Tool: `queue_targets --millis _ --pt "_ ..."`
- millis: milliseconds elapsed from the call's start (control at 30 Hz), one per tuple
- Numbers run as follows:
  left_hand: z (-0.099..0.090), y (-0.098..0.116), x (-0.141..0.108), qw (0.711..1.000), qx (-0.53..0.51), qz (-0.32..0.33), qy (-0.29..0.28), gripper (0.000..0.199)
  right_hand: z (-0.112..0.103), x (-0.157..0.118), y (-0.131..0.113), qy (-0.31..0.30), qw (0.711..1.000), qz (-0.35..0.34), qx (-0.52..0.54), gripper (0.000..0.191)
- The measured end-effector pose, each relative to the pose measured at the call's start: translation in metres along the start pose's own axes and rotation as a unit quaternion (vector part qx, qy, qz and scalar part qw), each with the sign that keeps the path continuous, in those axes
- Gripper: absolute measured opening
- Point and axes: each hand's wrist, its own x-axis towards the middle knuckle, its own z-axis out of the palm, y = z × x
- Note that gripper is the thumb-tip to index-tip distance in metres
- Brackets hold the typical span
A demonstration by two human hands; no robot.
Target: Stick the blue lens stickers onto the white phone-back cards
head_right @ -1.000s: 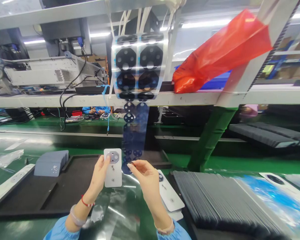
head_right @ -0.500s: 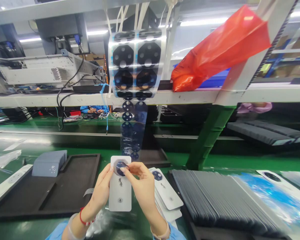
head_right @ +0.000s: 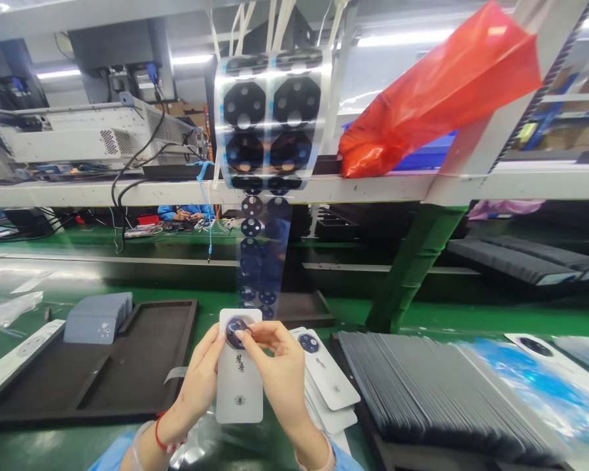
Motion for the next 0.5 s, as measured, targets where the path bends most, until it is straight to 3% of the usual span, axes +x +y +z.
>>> queue_targets --millis 500 --pt "0.003 0.0043 -0.0049 1.0 -0.017 0.0 0.004 0.05 0.0003 -0.0057 -0.0071 0.003 1.0 -0.029 0.006 0.026"
